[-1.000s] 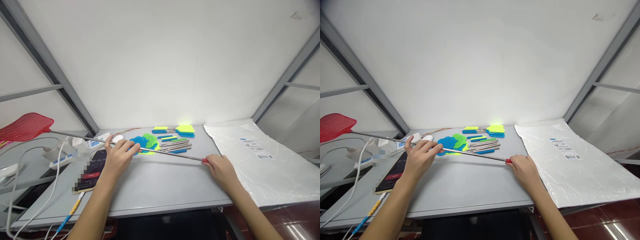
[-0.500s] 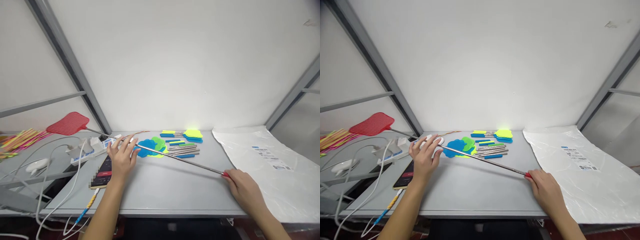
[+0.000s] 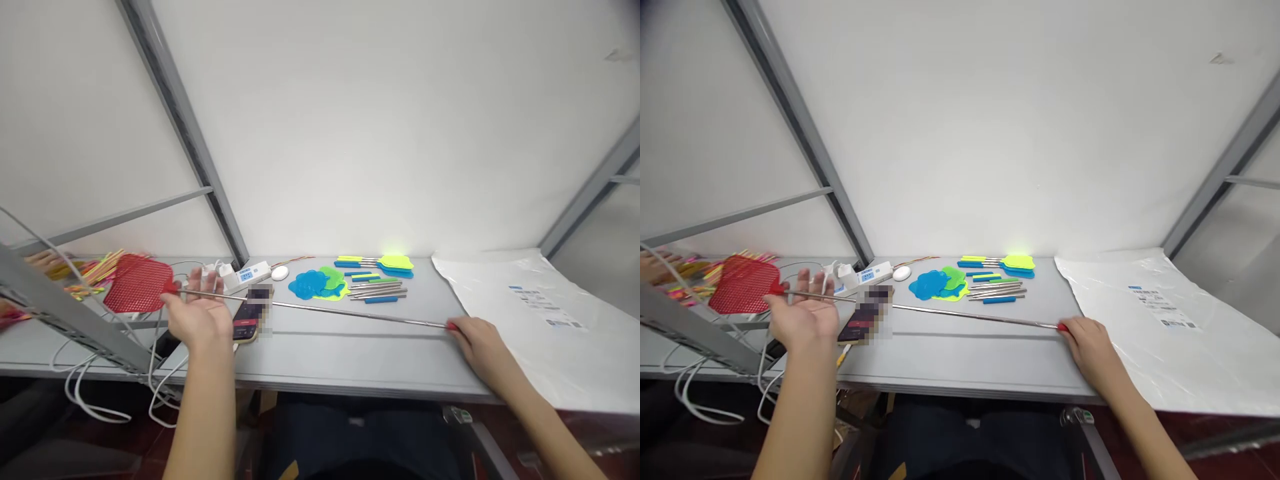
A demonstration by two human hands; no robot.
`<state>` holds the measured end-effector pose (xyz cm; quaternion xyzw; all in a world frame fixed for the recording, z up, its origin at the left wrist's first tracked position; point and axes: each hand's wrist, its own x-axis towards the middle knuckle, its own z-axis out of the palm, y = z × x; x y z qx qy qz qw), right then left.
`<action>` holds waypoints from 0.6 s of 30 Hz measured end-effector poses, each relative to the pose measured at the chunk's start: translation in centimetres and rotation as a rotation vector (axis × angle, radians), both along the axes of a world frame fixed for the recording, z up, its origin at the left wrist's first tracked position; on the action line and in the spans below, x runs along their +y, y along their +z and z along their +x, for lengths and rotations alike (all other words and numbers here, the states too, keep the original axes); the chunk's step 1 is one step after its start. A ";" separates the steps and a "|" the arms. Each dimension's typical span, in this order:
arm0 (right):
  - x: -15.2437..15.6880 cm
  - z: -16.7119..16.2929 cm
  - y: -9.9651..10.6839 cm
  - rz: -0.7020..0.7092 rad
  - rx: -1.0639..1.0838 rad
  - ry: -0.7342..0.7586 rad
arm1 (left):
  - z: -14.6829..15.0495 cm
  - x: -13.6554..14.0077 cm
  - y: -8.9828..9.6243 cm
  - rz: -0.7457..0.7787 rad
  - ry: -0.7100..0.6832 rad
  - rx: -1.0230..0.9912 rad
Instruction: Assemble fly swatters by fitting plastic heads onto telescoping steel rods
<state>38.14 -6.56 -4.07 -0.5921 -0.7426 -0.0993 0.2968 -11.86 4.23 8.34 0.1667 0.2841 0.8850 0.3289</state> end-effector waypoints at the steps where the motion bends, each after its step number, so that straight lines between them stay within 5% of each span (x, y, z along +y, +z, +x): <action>1: 0.5 -0.6 0.1 0.005 0.017 -0.013 | -0.9 -0.3 0.2 -0.002 -0.032 -0.046; 10: 3.8 -3.3 -0.1 0.109 0.085 -0.062 | -2.7 -1.9 1.1 0.042 -0.212 -0.144; 18: 1.9 -0.7 -0.5 0.324 0.257 -0.289 | 0.6 0.2 -2.5 -0.150 -0.471 -0.066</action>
